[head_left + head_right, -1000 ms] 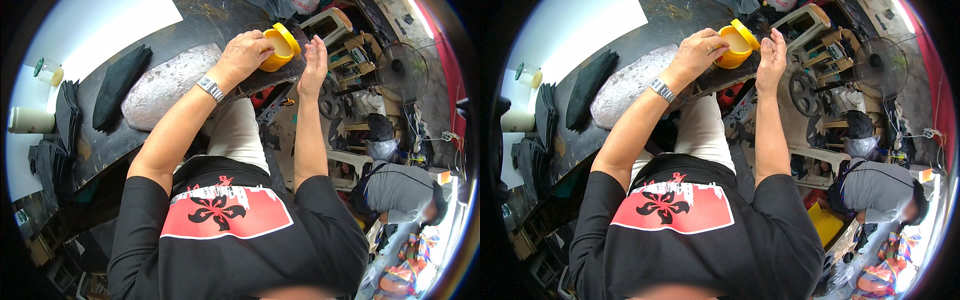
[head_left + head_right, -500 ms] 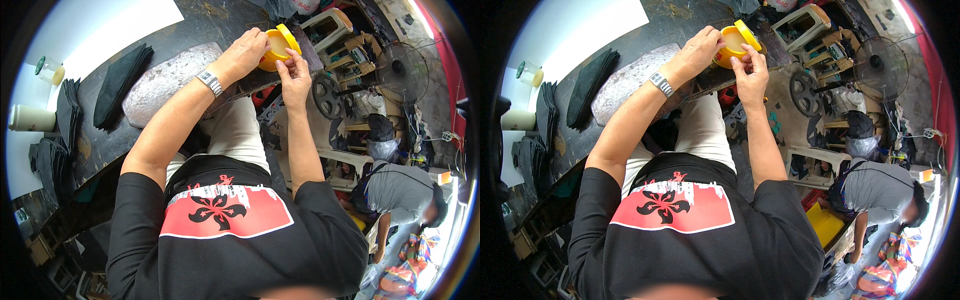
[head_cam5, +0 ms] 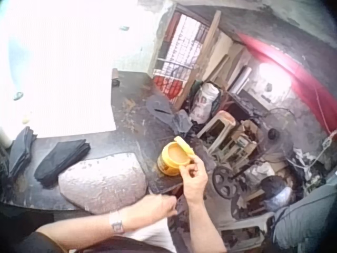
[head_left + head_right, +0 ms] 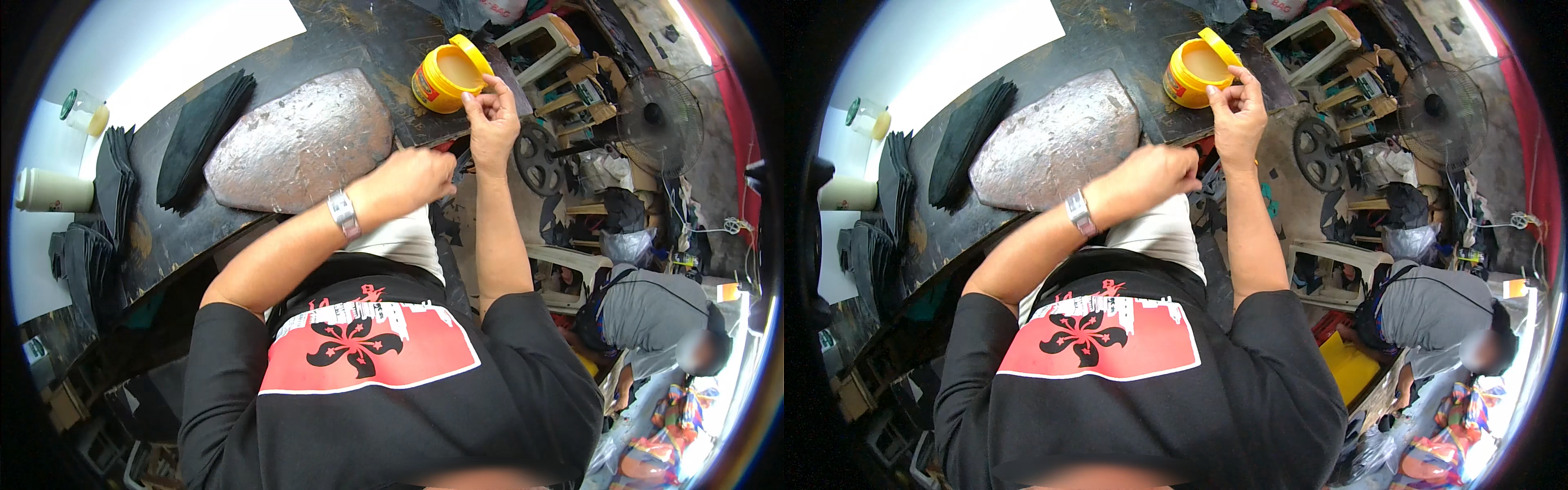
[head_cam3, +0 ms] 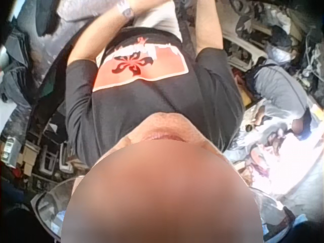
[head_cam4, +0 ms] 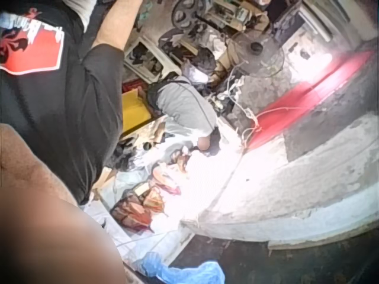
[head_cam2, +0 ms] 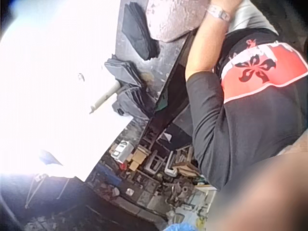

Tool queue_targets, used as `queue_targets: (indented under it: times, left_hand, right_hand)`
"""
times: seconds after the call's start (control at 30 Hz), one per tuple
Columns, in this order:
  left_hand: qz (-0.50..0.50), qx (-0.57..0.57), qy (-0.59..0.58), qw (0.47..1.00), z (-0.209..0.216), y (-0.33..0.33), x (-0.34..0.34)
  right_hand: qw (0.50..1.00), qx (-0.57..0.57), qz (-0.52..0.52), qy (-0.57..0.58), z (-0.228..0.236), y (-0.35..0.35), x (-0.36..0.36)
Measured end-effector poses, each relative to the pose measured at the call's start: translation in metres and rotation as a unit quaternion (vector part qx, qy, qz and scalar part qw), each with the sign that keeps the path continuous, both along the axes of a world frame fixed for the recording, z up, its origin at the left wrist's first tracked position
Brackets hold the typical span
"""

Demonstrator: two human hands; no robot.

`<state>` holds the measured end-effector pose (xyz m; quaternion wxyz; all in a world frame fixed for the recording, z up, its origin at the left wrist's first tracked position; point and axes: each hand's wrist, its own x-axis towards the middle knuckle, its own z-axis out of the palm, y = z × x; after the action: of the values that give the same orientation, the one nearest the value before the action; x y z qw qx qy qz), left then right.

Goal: The person repeatedly scoops a white paste from a yellow tub and spreads it onto black fabric pieces laid on a workbench. They handle each piece one at a time, applying the paste with fingers and setting the treated pieces aside. The process continues across multiple pieces without visible final assembly or packaging.

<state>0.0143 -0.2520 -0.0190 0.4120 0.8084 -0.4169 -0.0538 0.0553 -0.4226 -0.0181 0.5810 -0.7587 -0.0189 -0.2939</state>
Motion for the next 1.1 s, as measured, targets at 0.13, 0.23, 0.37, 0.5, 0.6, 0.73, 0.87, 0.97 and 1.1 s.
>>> queue_targets:
  times: [0.13,0.23,0.37,0.5,0.6,0.73,0.87,0.97,1.1]
  left_hand:
    - [0.023,0.033,0.061,0.997,-0.053,0.022,-0.041]
    - [0.048,0.016,0.151,0.987,-0.113,0.055,-0.054]
    - [0.174,0.085,0.164,0.967,-0.18,0.104,-0.061]
    - [0.16,0.415,0.253,0.859,-0.212,0.137,-0.071]
    - [0.221,0.291,0.181,0.913,-0.227,0.136,-0.076]
    - [0.233,0.202,0.096,0.946,-0.237,0.135,-0.075]
    - [0.159,0.292,0.192,0.923,-0.221,0.131,-0.07]
    - [0.133,0.25,0.236,0.929,-0.182,0.123,-0.074]
    - [0.115,0.079,0.291,0.946,-0.098,0.127,-0.078]
  right_hand:
    - [0.995,-0.076,0.018,0.057,0.015,-0.006,0.0]
    - [0.946,-0.267,0.004,0.183,0.032,-0.015,0.006]
    - [0.868,-0.414,0.018,0.272,0.048,-0.009,0.023]
    - [0.822,-0.473,0.02,0.316,0.063,0.0,0.034]
    - [0.874,-0.427,-0.043,0.227,0.072,0.001,0.025]
    - [0.871,-0.449,-0.065,0.188,0.069,0.009,0.003]
    - [0.847,-0.492,-0.077,0.189,0.058,0.01,-0.016]
    - [0.848,-0.508,-0.072,0.136,0.05,0.004,-0.019]
    - [0.845,-0.51,-0.069,0.147,0.044,-0.007,-0.011]
